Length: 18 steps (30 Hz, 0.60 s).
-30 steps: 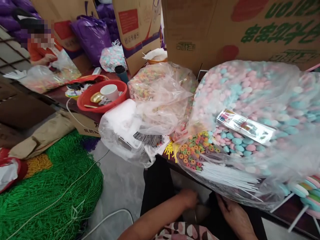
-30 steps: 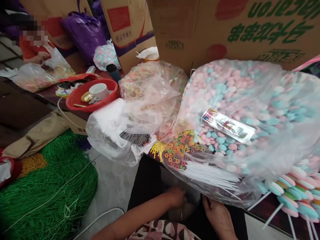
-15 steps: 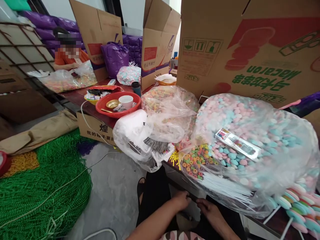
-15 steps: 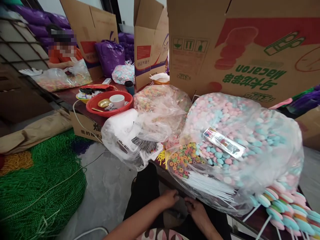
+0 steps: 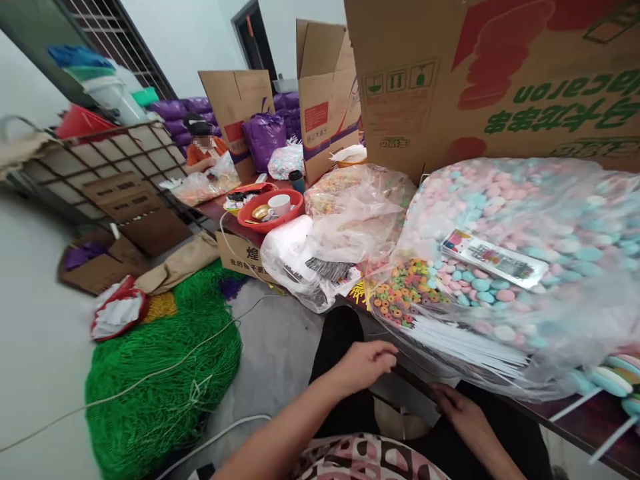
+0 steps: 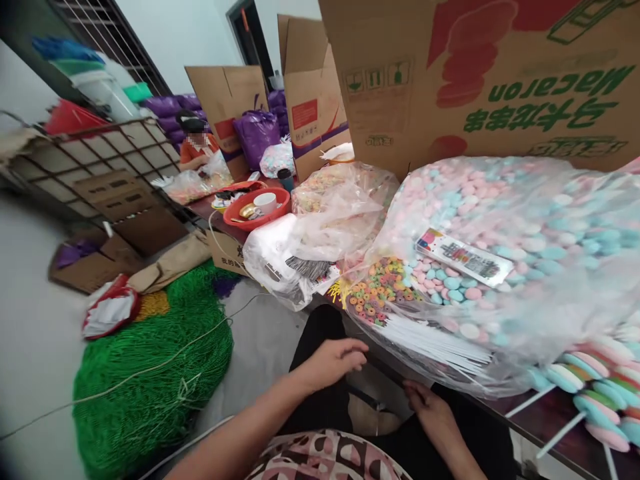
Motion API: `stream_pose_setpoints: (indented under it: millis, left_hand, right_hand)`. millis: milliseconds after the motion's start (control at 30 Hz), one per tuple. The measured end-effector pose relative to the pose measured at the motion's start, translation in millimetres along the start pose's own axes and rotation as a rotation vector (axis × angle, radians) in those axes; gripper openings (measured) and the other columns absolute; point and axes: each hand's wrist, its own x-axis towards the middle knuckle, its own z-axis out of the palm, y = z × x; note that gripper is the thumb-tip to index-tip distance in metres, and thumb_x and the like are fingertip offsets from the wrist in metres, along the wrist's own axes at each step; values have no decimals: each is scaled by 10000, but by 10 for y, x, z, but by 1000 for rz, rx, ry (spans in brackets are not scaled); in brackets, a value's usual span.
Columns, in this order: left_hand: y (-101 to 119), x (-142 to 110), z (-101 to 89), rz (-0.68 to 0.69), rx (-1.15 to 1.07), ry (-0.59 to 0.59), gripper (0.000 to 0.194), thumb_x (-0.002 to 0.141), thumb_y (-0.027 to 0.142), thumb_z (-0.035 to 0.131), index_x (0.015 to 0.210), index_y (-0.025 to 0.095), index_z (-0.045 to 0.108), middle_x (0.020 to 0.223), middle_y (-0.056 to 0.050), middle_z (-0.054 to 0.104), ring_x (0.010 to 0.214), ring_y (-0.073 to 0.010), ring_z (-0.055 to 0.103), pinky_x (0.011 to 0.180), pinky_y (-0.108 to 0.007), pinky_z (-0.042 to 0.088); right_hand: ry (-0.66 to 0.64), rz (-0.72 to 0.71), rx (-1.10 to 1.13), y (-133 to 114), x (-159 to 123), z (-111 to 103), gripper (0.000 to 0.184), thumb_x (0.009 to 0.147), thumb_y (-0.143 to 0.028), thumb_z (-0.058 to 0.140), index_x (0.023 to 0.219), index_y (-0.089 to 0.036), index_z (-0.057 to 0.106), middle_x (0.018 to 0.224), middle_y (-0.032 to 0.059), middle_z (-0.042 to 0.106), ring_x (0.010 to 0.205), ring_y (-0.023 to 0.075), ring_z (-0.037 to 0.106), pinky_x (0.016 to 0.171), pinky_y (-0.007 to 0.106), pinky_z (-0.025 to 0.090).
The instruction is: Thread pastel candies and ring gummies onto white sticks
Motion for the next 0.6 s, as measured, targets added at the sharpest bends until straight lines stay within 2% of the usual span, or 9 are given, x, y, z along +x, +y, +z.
stream_pose_setpoints:
  millis: [33, 100, 167, 200, 267, 333, 500, 600]
  left_hand:
    - [119, -62, -192, 92, 17, 119, 368, 936, 370, 435, 1161, 194, 667, 957, -41, 738, 855, -149, 669, 805, -266, 514]
    - [328, -112, -602, 206, 251, 414, 312, 943, 359, 455, 1090, 221, 693, 1032, -55, 732, 960, -177, 651, 887, -312, 495]
    - [463, -70, -982, 167, 620, 610, 308, 956, 318, 435, 1070, 202, 697, 1020, -98, 715, 1005, -228, 626, 926, -387, 470]
    - [498, -24, -1137, 120, 783, 639, 291, 948, 300, 453, 1072, 196, 694, 1054, -113, 699, 1043, -255, 606, 941, -418, 455]
    - [513, 94, -1358, 19, 1006, 627, 272, 919, 315, 517, 1089, 182, 682, 1128, -132, 665, 1104, -297, 566, 945, -450, 436]
    - [480, 225, -1474, -49, 1105, 563, 299, 889, 352, 571, 1109, 175, 669, 1176, -138, 640, 1139, -314, 539, 949, -455, 420]
    - [333, 494, -1588, -59, 1085, 500, 237, 866, 326, 598, 1018, 178, 704, 1084, -134, 664, 1103, -312, 550, 943, -446, 388]
    - [253, 595, -1667, -26, 1003, 498, 163, 867, 251, 575, 897, 195, 725, 1011, -116, 675, 1080, -292, 564, 945, -427, 373]
  right_hand:
    - [-14, 1, 20, -5, 7, -2, 517, 644, -585, 485, 946, -227, 704, 923, 72, 763, 803, 286, 729, 795, 380, 545]
    - [-39, 6, 37, -16, 27, -8, 530, 630, -591, 491, 946, -222, 704, 937, 82, 763, 802, 287, 729, 810, 385, 548]
    - [-53, 14, 38, -17, 47, -16, 546, 619, -598, 489, 947, -218, 705, 925, 88, 763, 803, 289, 729, 816, 390, 551]
    - [-55, 16, 38, -8, 56, -20, 543, 616, -600, 490, 939, -221, 708, 917, 87, 763, 804, 290, 729, 816, 392, 553]
    - [-43, 10, 50, 28, 78, -23, 519, 607, -602, 500, 905, -235, 713, 902, 79, 764, 788, 288, 728, 808, 389, 560]
    - [-18, 4, 82, 91, 106, -19, 502, 597, -605, 512, 878, -243, 717, 892, 73, 764, 749, 283, 725, 788, 386, 569]
    - [43, 20, 195, 220, 139, -35, 535, 592, -624, 542, 921, -240, 716, 878, 80, 768, 754, 291, 726, 709, 391, 591]
    - [135, -27, 224, 103, 12, -60, 529, 614, -613, 553, 931, -225, 722, 900, 93, 770, 815, 294, 733, 767, 391, 597]
